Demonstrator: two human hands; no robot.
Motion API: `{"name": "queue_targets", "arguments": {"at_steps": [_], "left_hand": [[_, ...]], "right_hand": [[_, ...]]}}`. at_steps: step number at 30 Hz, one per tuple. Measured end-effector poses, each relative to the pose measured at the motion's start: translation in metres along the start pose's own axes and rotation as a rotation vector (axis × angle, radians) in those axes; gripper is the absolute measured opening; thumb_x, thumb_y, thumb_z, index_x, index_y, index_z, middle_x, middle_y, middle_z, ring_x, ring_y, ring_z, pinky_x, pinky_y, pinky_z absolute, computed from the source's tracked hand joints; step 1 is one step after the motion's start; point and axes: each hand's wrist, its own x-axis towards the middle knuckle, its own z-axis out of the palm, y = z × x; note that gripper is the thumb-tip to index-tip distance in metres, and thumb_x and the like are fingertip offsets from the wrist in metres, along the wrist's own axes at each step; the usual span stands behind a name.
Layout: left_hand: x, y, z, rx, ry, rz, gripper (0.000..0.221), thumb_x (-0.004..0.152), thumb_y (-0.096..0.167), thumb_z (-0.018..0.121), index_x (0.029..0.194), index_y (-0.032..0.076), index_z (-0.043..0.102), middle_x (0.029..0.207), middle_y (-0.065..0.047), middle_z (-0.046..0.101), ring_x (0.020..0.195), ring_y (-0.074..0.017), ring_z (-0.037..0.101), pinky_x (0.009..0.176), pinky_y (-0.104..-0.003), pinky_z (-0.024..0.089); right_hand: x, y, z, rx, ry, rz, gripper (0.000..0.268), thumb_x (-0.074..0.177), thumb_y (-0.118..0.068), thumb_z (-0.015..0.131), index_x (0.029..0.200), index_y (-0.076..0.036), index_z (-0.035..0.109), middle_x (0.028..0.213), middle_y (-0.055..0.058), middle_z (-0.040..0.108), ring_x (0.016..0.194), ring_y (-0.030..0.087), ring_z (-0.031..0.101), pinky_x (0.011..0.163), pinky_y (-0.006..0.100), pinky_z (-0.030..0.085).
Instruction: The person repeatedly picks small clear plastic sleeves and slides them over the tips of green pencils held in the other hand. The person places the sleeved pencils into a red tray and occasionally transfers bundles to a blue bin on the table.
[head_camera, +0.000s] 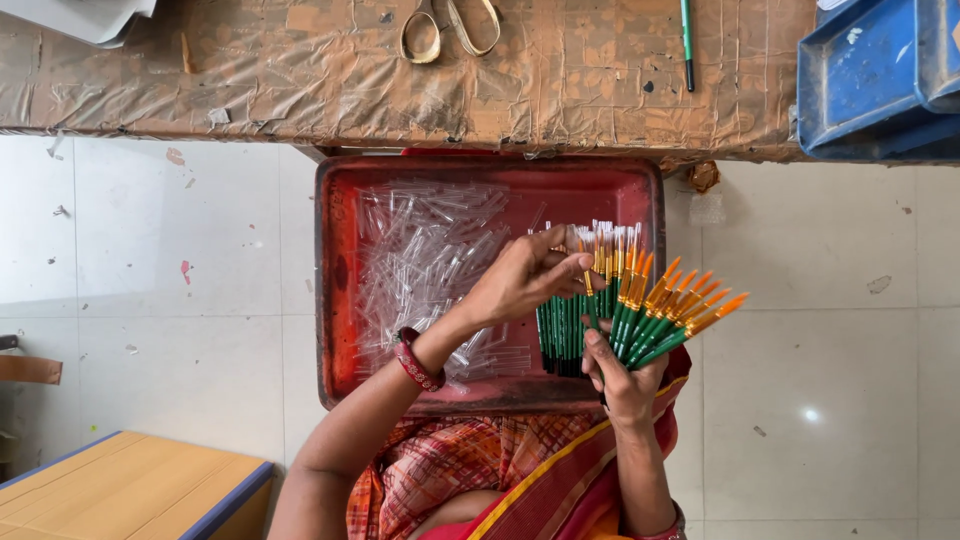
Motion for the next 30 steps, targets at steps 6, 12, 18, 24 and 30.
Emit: {"name": "queue_targets", "arguments": {"at_steps": [6, 12, 18, 24, 30], "left_hand": [[0.008, -0.061, -0.012, 0.697, 0.175, -0.051, 0.036, 0.102, 0.034, 0.061, 0.115, 0.002, 0.067, 0.075, -0.011, 0.077, 0.070, -0.0206, 0.080, 0.063, -0.035, 0.061], [0.006, -0.066, -0.012, 1.062, 0.165, -0.035, 0.032, 0.103, 0.031, 0.067, 0.112, 0.000, 0.069, 0.068, -0.018, 0.072, 0.064, -0.0292, 0.074, 0.060, -0.041, 0.058], [0.007, -0.017, -0.015, 0.435, 0.101, 0.055, 0.034, 0.103, 0.028, 0.060, 0.118, -0.001, 0.068, 0.101, -0.015, 0.078, 0.093, -0.0199, 0.077, 0.080, -0.033, 0.064], [0.008, -0.007, -0.018, -0.125, 0.004, 0.046, 0.035, 0.112, 0.027, 0.048, 0.130, -0.002, 0.057, 0.119, -0.015, 0.073, 0.113, -0.0201, 0.072, 0.097, -0.034, 0.063], [0.007, -0.021, -0.005, 0.109, 0.017, 0.009, 0.035, 0.107, 0.031, 0.055, 0.111, -0.003, 0.063, 0.101, -0.015, 0.078, 0.099, -0.0228, 0.078, 0.083, -0.034, 0.068]], "right_hand": [[0.016, 0.001, -0.006, -0.662, -0.018, -0.425, 0.022, 0.104, -0.025, 0.071, 0.099, -0.004, 0.066, 0.091, 0.010, 0.070, 0.065, 0.015, 0.065, 0.055, 0.028, 0.053], [0.018, -0.025, -0.005, -0.590, 0.069, -0.124, 0.027, 0.104, -0.026, 0.066, 0.114, -0.002, 0.069, 0.074, 0.006, 0.066, 0.056, 0.011, 0.060, 0.048, 0.025, 0.047], [0.009, -0.003, -0.010, -0.097, -0.076, 0.007, 0.020, 0.097, -0.014, 0.067, 0.110, 0.001, 0.070, 0.092, 0.012, 0.075, 0.051, 0.008, 0.061, 0.034, 0.021, 0.041], [-0.002, 0.010, -0.018, -0.043, -0.095, -0.044, 0.018, 0.093, -0.003, 0.072, 0.109, 0.004, 0.069, 0.099, 0.020, 0.077, 0.052, 0.009, 0.062, 0.034, 0.021, 0.041], [0.003, -0.006, 0.002, -0.006, -0.050, -0.005, 0.021, 0.094, -0.006, 0.071, 0.113, 0.002, 0.068, 0.101, 0.020, 0.076, 0.053, 0.008, 0.061, 0.035, 0.018, 0.039]]}}
